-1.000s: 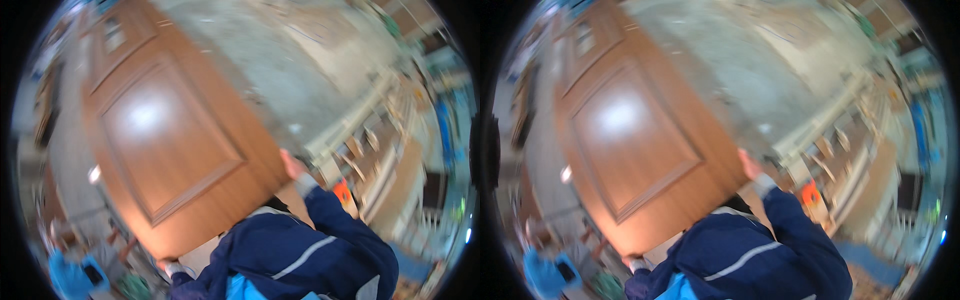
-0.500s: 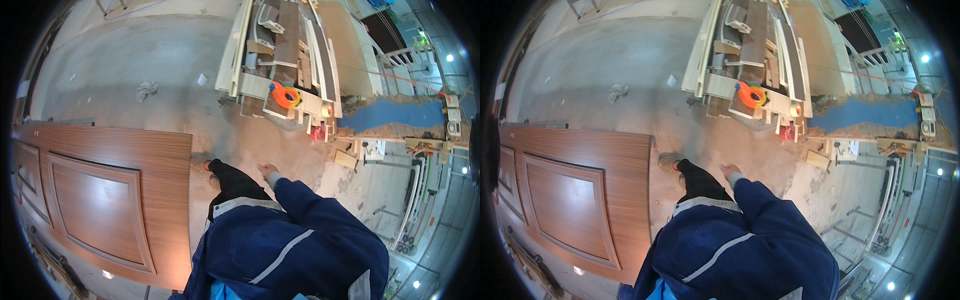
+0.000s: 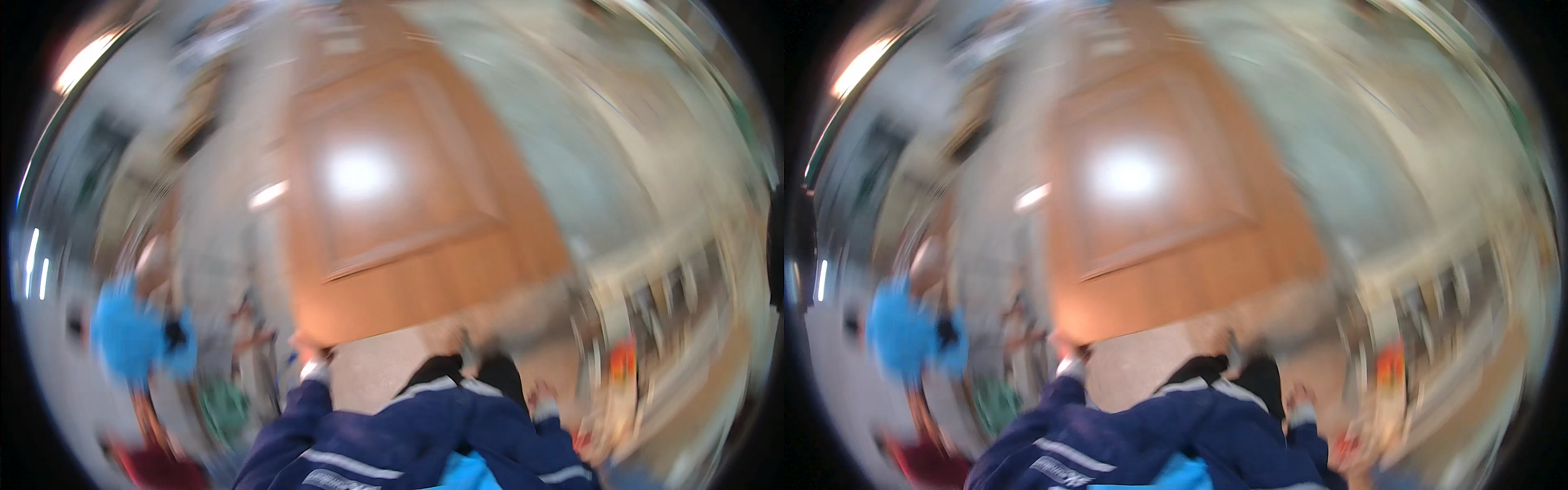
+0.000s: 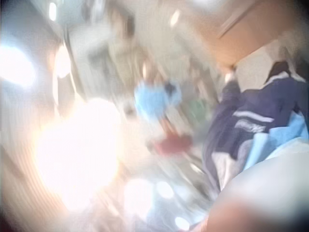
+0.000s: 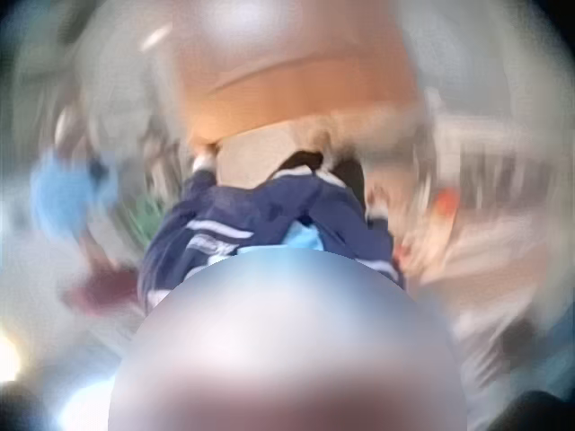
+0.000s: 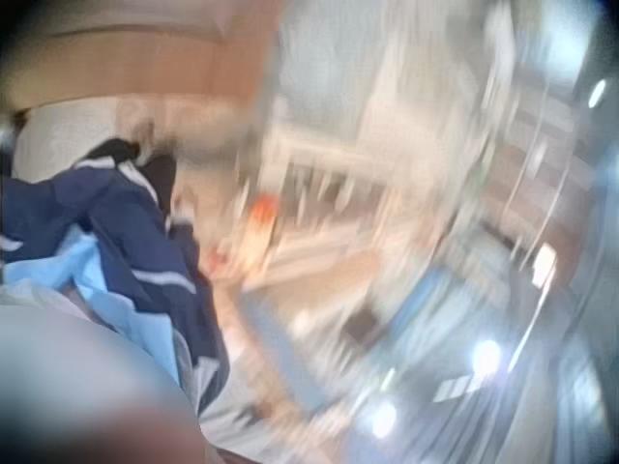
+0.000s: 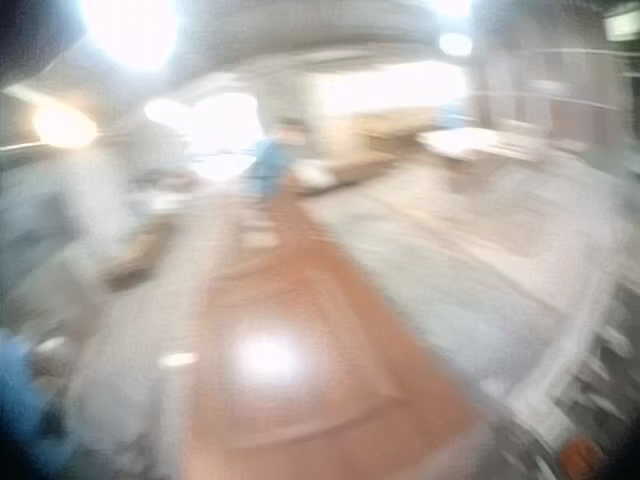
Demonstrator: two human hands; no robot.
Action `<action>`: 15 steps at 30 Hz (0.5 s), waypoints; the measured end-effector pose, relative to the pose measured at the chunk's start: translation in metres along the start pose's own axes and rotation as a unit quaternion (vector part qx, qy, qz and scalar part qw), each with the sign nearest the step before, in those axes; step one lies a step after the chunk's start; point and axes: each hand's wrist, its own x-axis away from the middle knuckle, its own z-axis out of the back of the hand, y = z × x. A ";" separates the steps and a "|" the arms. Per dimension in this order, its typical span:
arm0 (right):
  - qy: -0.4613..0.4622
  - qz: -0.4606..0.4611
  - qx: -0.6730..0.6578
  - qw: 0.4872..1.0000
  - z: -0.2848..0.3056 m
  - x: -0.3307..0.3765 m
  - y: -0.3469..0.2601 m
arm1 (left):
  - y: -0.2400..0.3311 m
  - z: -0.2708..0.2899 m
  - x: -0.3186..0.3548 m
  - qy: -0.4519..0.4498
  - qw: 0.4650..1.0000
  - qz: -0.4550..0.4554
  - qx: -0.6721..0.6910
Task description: The person tapes a large cardboard-wrapped package, writes on it with a marker, and moves it with coworkers. Later, the person carries a finished wooden door and wipes its surface with a cloth and water bottle.
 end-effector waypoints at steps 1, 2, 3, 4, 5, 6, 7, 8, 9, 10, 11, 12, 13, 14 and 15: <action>-0.020 0.019 0.069 0.997 0.000 -0.020 -0.032 | 0.003 0.001 -0.006 -0.043 0.997 0.007 -0.064; -0.008 0.009 0.107 0.994 -0.003 -0.038 -0.060 | -0.008 -0.004 -0.003 0.026 0.997 -0.005 -0.073; -0.054 0.069 0.234 0.968 -0.001 -0.053 -0.086 | -0.011 -0.004 -0.001 -0.023 0.997 -0.021 -0.072; -0.086 0.069 0.315 0.942 -0.017 -0.068 -0.111 | -0.014 -0.006 -0.002 -0.017 0.999 -0.019 -0.033; -0.084 0.071 0.381 0.918 -0.023 -0.079 -0.133 | -0.023 -0.006 0.005 0.004 0.997 -0.060 -0.045; -0.093 0.082 0.426 0.896 -0.028 -0.087 -0.148 | -0.028 -0.005 0.010 0.031 0.996 -0.062 -0.050; -0.105 0.102 0.474 0.869 -0.037 -0.095 -0.165 | -0.044 -0.002 0.024 0.050 0.984 -0.140 -0.098; -0.100 0.122 0.533 0.832 -0.045 -0.101 -0.178 | -0.058 0.005 0.038 0.052 0.977 -0.145 -0.150; -0.105 0.142 0.589 0.789 -0.057 -0.107 -0.192 | -0.083 0.011 0.060 0.064 0.967 -0.183 -0.163; -0.121 0.106 0.554 0.816 -0.074 -0.114 -0.199 | -0.113 0.016 0.085 0.073 0.963 -0.197 -0.167; -0.124 0.135 0.613 0.769 -0.081 -0.115 -0.200 | -0.146 0.029 0.109 0.066 0.965 -0.171 -0.188; -0.140 0.138 0.638 0.745 -0.094 -0.115 -0.196 | -0.184 0.041 0.134 0.077 0.960 -0.179 -0.200; -0.155 0.142 0.659 0.722 -0.110 -0.111 -0.191 | -0.221 0.058 0.157 0.072 0.963 -0.136 -0.222; -0.170 0.145 0.681 0.697 -0.126 -0.105 -0.182 | -0.262 0.077 0.182 0.073 0.968 -0.055 -0.232; -0.187 0.149 0.705 0.668 -0.136 -0.097 -0.168 | -0.317 0.100 0.216 0.090 0.971 0.026 -0.222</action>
